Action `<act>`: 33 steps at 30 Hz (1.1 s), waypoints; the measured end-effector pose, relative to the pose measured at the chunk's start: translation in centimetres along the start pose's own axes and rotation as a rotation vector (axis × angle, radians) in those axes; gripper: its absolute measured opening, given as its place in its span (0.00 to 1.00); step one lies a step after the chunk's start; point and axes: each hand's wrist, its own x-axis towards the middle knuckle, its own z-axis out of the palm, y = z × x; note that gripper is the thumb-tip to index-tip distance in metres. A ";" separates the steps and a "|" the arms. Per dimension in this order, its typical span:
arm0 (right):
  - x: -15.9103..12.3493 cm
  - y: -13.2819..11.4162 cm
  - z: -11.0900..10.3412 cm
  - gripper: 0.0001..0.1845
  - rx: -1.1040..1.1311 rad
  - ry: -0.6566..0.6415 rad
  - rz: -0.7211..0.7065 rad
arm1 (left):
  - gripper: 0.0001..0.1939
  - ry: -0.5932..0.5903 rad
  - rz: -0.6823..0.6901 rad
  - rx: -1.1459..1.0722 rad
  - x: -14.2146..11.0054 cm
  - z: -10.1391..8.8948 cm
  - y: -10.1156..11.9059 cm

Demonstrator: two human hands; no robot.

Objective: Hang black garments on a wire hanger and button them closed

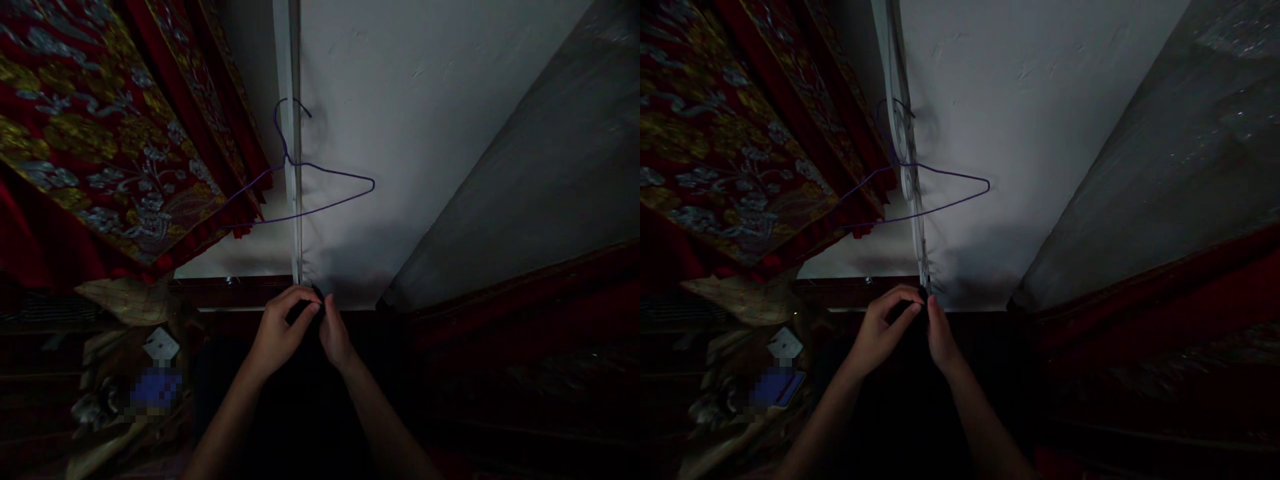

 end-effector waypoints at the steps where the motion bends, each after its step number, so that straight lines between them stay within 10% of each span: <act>1: 0.4 -0.9 0.6 0.36 0.066 -0.052 0.006 | 0.08 0.026 0.020 0.024 0.0 -0.6 0.1; 8: 4.4 -10.6 1.1 0.20 0.054 -0.590 0.009 | 0.34 -0.160 -0.298 0.001 -0.9 -6.9 -3.1; 14: 8.2 -15.6 -0.3 0.05 -0.434 -0.413 -0.432 | 0.24 -0.567 -0.495 0.295 -3.5 -10.3 -5.0; 19: 12.3 -15.0 -2.0 0.14 -0.507 -0.186 -0.555 | 0.23 -0.471 -0.517 0.383 -3.6 -13.8 -4.9; 23: 15.0 -12.7 -3.5 0.29 -0.574 -0.168 -0.334 | 0.25 -0.460 -0.467 0.377 -2.8 -15.1 -4.1; 33: 13.2 -11.8 -7.8 0.05 -0.634 -0.194 -0.401 | 0.12 -0.332 -0.180 1.015 -1.1 -14.6 -5.9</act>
